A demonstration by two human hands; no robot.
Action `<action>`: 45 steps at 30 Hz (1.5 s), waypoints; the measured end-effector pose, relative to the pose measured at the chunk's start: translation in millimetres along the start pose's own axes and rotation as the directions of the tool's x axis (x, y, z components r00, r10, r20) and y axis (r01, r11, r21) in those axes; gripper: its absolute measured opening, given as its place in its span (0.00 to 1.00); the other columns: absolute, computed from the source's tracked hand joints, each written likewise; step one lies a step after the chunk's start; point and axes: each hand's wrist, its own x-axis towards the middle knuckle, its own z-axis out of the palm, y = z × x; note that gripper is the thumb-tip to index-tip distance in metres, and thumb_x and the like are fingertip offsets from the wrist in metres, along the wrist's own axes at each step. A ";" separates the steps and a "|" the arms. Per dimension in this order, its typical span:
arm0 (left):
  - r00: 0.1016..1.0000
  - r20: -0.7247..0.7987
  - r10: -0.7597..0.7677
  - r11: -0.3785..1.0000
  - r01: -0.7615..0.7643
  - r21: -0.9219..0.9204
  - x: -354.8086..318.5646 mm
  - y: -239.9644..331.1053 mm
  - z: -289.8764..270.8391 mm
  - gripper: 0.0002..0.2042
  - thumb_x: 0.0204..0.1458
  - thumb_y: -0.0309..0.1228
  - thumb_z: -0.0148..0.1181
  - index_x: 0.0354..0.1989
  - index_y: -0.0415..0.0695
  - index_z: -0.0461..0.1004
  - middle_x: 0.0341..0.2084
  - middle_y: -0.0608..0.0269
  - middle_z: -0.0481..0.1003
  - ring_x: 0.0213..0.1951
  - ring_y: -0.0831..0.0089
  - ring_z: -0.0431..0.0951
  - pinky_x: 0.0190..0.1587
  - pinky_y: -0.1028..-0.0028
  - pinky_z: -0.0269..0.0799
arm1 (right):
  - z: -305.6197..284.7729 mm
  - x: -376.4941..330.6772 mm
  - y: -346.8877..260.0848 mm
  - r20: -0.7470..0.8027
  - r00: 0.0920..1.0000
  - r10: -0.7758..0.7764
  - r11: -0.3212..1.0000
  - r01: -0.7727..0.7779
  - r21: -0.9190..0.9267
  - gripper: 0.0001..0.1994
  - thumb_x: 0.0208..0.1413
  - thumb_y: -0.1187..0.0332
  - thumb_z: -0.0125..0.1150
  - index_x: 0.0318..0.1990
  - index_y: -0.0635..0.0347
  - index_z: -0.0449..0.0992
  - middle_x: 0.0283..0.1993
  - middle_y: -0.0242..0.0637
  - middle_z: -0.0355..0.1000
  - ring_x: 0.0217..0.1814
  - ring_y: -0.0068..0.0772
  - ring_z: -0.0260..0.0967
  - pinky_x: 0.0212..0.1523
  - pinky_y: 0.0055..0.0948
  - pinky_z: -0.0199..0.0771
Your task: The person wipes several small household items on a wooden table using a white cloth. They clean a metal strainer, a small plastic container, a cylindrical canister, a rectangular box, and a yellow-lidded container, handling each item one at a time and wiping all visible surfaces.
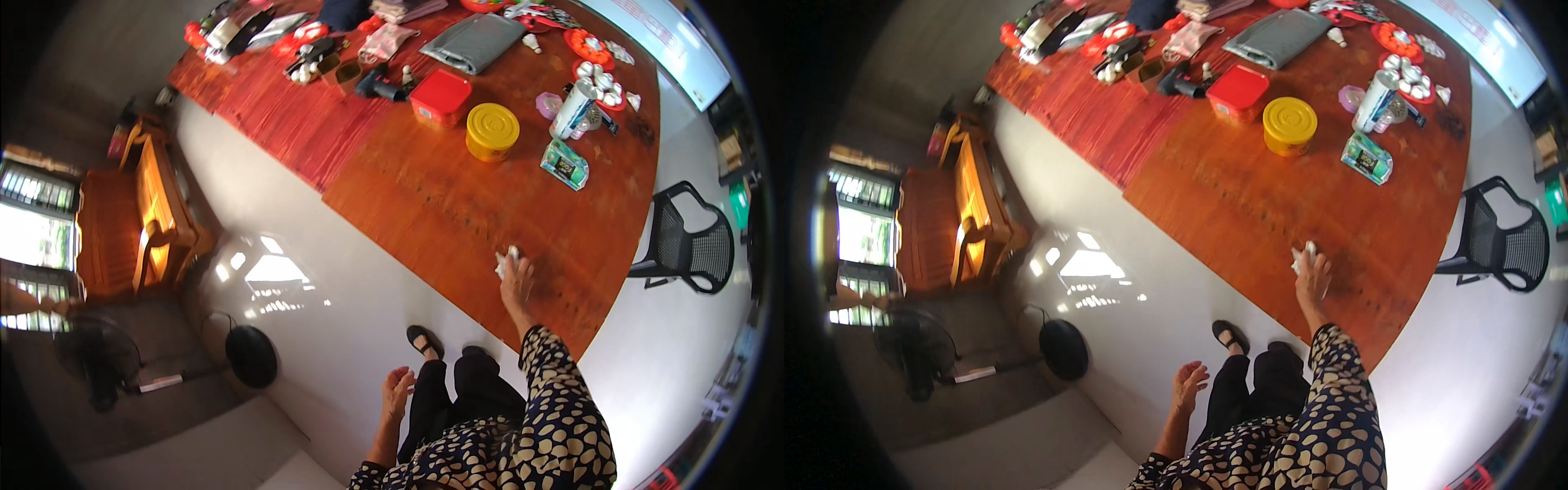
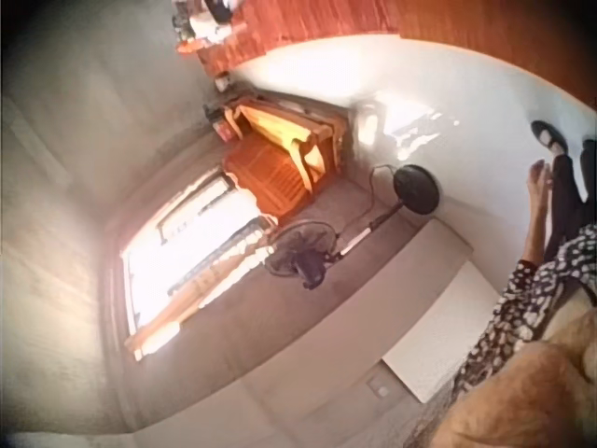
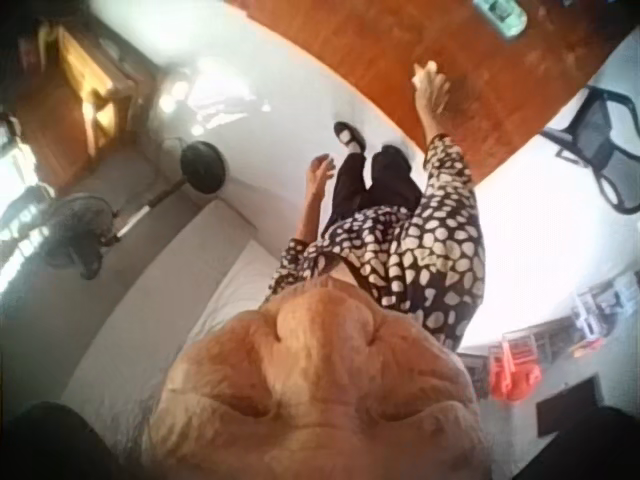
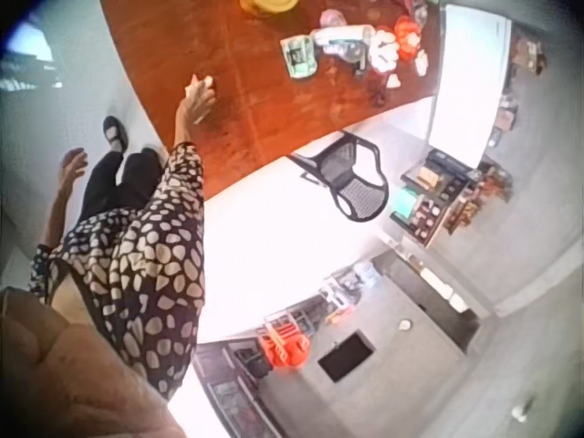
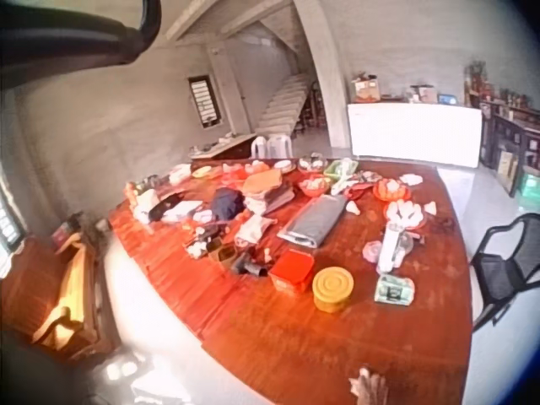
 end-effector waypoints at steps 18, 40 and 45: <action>0.940 0.328 0.088 0.923 -0.201 0.328 211.6 241.6 96.8 0.23 0.52 0.41 0.60 0.51 0.39 0.67 0.38 0.62 0.72 0.37 0.72 0.75 0.37 0.72 0.72 | -42.7 171.6 -29.3 -0.263 0.960 0.090 0.687 0.131 0.715 0.28 0.51 0.80 0.48 0.63 0.61 0.56 0.63 0.46 0.60 0.64 0.50 0.57 0.63 0.42 0.57; 0.816 0.572 -0.080 0.995 0.033 0.092 369.1 366.4 365.2 0.45 0.36 0.44 0.74 0.62 0.46 0.53 0.54 0.61 0.66 0.57 0.67 0.64 0.56 0.63 0.59 | -27.2 369.6 -18.9 -0.218 0.973 0.077 0.623 0.124 0.772 0.24 0.52 0.80 0.55 0.58 0.53 0.66 0.54 0.39 0.69 0.54 0.40 0.68 0.52 0.32 0.70; 0.856 0.517 0.017 0.992 -0.080 0.100 389.3 341.2 361.9 0.43 0.36 0.37 0.74 0.60 0.43 0.53 0.50 0.58 0.67 0.54 0.67 0.67 0.57 0.63 0.62 | -20.7 364.0 -12.9 -0.098 0.987 0.130 0.288 0.056 0.956 0.19 0.57 0.76 0.54 0.56 0.59 0.67 0.56 0.37 0.68 0.55 0.28 0.66 0.55 0.27 0.66</action>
